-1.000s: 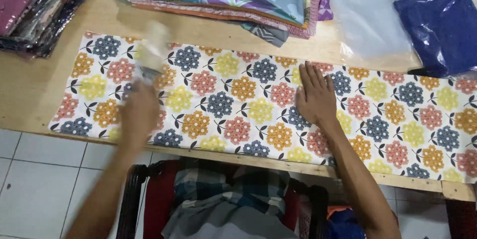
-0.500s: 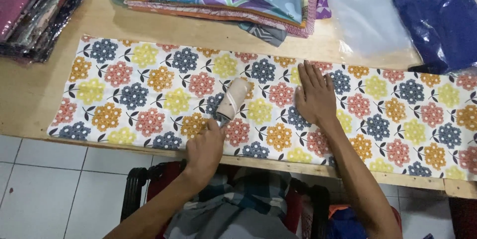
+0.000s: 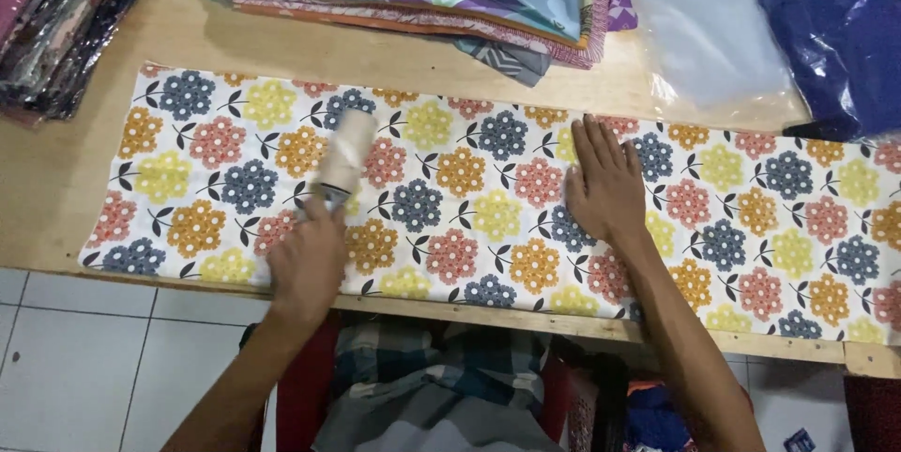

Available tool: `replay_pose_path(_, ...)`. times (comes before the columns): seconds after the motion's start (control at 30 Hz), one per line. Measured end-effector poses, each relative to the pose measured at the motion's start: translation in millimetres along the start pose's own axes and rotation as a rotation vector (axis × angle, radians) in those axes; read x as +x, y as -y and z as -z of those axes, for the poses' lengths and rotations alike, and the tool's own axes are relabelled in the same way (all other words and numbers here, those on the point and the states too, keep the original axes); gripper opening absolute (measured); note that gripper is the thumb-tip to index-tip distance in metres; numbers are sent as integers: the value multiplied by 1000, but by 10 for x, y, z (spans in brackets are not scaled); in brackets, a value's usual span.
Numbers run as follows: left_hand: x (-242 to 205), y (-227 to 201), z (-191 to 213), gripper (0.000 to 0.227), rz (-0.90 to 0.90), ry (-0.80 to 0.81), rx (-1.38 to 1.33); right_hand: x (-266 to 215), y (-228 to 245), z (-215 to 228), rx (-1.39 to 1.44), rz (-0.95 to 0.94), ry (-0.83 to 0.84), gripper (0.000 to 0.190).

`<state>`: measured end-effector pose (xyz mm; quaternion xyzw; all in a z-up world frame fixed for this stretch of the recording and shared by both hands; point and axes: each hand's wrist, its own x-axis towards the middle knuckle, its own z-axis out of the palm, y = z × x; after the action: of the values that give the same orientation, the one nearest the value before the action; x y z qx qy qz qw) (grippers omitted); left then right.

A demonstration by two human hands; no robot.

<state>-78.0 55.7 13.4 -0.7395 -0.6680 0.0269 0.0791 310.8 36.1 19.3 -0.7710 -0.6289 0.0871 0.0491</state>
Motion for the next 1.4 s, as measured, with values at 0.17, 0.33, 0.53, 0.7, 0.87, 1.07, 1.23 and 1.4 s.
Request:
replay_pose_path(0.17, 299, 540, -123, 45, 104, 130, -86, -8, 0, 1, -5, -10, 5, 71)
replay_pose_path(0.33, 588, 1258, -363, 46, 139, 146, -24, -3, -11, 11, 8, -12, 13, 71)
replay_pose_path(0.53, 747, 2109, -618, 49, 204, 58, 20, -18, -30, 15, 41, 98, -46, 70)
replay_pose_path(0.7, 864, 2908, -1244, 64, 275, 13, 148, -15, -18, 24, 47, 83, -46, 69)
replay_pose_path(0.87, 896, 2801, -884, 62, 384, 160, -86, -25, -12, 35, 43, 74, -30, 69)
replay_pose_path(1.07, 702, 2580, -733, 49, 376, -9, -18, -36, -28, 24, 36, 90, -43, 69)
replay_pose_path(1.23, 113, 1378, -231, 49, 288, -53, -77, -9, -30, 1, 21, 87, -41, 69)
replay_pose_path(1.4, -712, -22, 560, 36, 37, 167, -392, -22, -52, -74, 29, 16, -36, 70)
